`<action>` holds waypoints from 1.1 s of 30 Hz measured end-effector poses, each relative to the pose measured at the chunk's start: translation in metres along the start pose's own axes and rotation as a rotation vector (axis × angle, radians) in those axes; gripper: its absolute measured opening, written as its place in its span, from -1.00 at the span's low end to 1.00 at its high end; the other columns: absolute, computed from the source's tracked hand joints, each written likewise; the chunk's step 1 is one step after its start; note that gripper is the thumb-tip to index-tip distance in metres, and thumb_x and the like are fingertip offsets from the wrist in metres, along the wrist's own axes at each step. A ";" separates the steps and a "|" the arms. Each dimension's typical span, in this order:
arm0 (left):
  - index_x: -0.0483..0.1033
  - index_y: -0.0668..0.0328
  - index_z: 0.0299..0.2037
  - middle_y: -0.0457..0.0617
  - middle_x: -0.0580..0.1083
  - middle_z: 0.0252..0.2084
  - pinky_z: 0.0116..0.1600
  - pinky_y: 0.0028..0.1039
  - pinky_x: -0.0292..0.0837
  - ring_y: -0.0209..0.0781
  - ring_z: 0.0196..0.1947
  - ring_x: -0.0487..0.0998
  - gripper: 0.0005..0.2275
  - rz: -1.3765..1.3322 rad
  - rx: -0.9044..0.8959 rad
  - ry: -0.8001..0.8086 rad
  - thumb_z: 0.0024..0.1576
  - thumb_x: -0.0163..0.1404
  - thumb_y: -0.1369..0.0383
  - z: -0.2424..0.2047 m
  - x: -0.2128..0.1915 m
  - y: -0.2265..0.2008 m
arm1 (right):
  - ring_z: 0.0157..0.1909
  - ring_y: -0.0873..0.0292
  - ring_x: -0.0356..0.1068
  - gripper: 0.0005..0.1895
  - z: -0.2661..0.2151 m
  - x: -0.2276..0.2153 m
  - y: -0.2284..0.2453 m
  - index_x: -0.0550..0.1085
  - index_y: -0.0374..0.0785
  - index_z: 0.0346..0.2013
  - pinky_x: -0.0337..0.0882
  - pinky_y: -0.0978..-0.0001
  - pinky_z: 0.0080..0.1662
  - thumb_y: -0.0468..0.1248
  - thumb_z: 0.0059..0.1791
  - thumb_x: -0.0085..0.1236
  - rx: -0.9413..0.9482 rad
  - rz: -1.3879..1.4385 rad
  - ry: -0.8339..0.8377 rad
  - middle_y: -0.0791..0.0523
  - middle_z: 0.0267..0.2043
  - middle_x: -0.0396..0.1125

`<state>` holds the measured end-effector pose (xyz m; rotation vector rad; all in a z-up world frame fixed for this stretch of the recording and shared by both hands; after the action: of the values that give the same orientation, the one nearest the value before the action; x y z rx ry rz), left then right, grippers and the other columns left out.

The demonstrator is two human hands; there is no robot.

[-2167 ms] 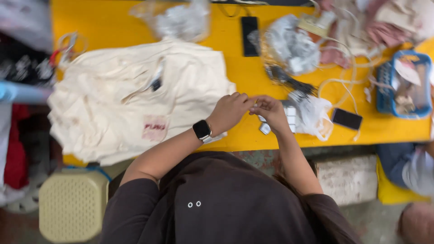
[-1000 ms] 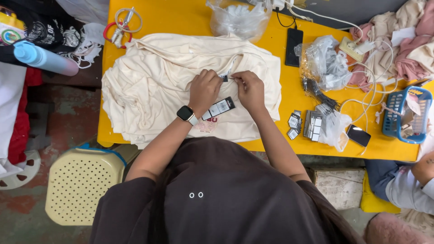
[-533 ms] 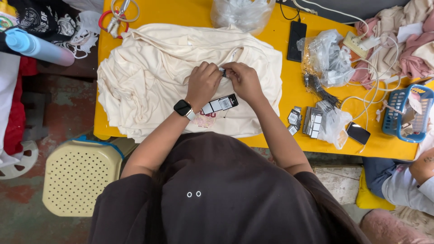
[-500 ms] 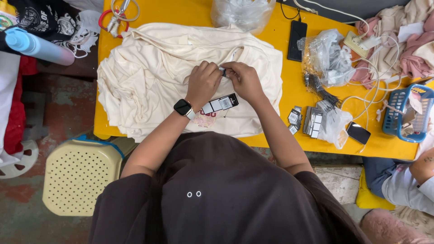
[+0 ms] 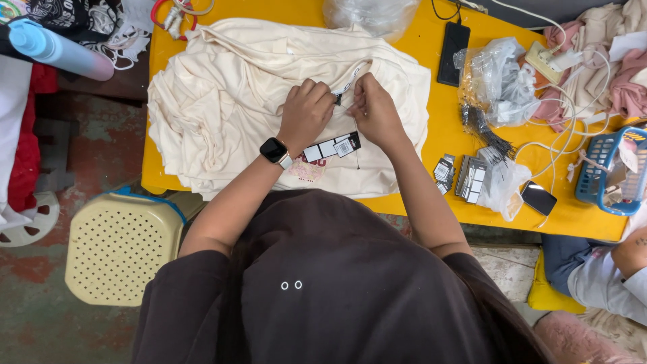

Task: A worker in a garment factory efficiently attaches brand tags to a stack of t-shirts using a tagging gun.

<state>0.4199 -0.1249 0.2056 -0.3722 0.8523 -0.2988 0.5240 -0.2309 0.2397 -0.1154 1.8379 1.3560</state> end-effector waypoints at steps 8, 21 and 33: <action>0.44 0.01 -0.20 -0.20 0.30 -0.20 -0.14 -0.35 0.20 -0.18 -0.16 0.33 -0.96 0.053 0.045 -0.023 0.28 -0.05 0.33 -0.014 -0.004 -0.009 | -0.31 -0.20 0.48 -0.58 0.020 0.008 0.012 0.24 -0.22 -0.23 0.47 -0.01 -0.26 -0.43 -0.11 0.38 -0.162 -0.251 0.122 0.00 -0.35 0.30; 0.48 0.08 -0.27 -0.08 0.48 -0.24 -0.13 -0.37 0.32 -0.15 -0.18 0.48 -0.94 0.077 0.511 0.241 0.25 0.00 0.46 -0.058 0.061 -0.100 | -0.14 0.04 0.31 -0.84 0.034 0.048 0.038 0.49 -0.20 -0.44 0.38 0.25 -0.18 -0.31 -0.21 0.36 -0.343 -0.574 0.046 0.14 -0.27 0.23; 0.66 0.11 -0.19 -0.04 0.61 -0.31 -0.13 -0.47 0.53 -0.22 -0.31 0.64 -0.94 -0.961 -0.693 -0.029 0.18 0.22 0.40 -0.029 0.010 0.023 | -0.18 0.18 0.48 -0.90 0.054 0.025 0.011 0.65 -0.23 -0.23 0.48 0.29 -0.05 -0.41 -0.03 0.33 -0.120 0.334 -0.054 0.04 -0.29 0.51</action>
<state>0.4065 -0.1141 0.1716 -1.4377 0.6766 -0.8825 0.5316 -0.1722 0.2275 0.1727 1.7843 1.6825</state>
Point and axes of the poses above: each hand's wrist, its own z-axis towards the middle knuckle, its own x-axis out of the palm, y = z × x, the point moved 7 cm from there along z, towards the middle knuckle
